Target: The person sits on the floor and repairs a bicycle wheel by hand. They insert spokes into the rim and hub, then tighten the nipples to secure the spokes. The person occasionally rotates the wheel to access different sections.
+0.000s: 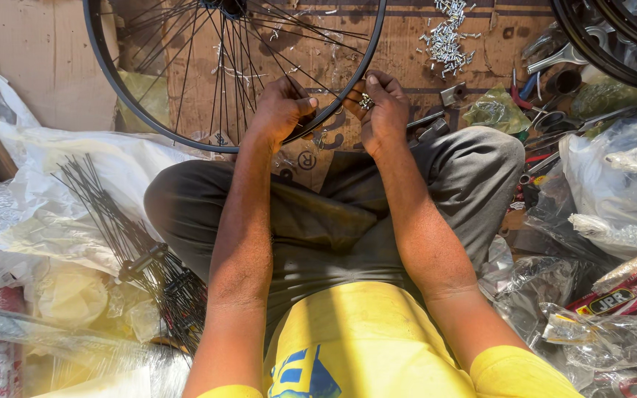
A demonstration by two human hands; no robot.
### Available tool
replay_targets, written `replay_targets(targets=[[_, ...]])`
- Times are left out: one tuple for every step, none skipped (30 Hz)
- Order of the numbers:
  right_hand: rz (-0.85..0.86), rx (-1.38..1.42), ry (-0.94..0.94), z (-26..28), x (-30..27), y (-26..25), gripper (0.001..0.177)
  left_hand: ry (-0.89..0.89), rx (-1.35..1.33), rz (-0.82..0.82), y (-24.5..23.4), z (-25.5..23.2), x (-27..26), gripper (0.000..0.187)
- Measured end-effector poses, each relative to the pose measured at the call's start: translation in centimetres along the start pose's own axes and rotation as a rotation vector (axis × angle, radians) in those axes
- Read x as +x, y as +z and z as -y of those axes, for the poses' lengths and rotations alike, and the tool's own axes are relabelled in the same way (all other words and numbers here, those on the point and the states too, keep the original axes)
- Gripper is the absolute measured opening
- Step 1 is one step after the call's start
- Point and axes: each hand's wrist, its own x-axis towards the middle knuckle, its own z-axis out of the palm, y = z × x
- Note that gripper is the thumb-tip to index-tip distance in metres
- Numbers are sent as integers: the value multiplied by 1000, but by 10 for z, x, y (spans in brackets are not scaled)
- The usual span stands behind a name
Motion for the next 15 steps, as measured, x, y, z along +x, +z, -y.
replay_targets(targets=[[5, 8, -4, 2, 1, 2, 8, -1, -8, -2, -1, 0, -1, 18], [7, 18, -12, 5, 2, 2, 8, -1, -15, 1, -2, 0, 0, 18], [9, 27, -20, 8, 4, 3, 8, 0, -21, 3, -2, 0, 0, 18], [6, 27, -19, 10, 4, 3, 8, 6, -33, -1, -1, 0, 0, 18], [2, 26, -17, 13, 5, 3, 8, 13, -44, -6, 1, 2, -1, 18], [-1, 28, -17, 14, 7, 4, 8, 22, -54, -10, 3, 2, 0, 17], [8, 32, -27, 15, 8, 5, 8, 22, -51, -17, 4, 1, 0, 16], [13, 37, -36, 15, 8, 5, 8, 19, -47, -23, 7, 1, 1, 16], [18, 41, -45, 14, 8, 4, 9, 16, -44, -28, 8, 2, 1, 15], [10, 33, -49, 14, 7, 4, 9, -1, -20, -27, 9, 1, 2, 16], [2, 25, -53, 13, 7, 4, 9, -17, 3, -25, 10, -1, 3, 17], [-4, 16, -55, 11, 6, 4, 9, -34, 25, -26, 10, -1, 4, 19], [-11, 3, -57, 11, 7, 4, 9, -44, 22, -24, 10, -1, 5, 19], [-19, -12, -59, 10, 7, 3, 9, -55, 18, -22, 11, -1, 6, 19], [-26, -26, -62, 9, 7, 2, 9, -65, 14, -20, 12, 0, 8, 19]])
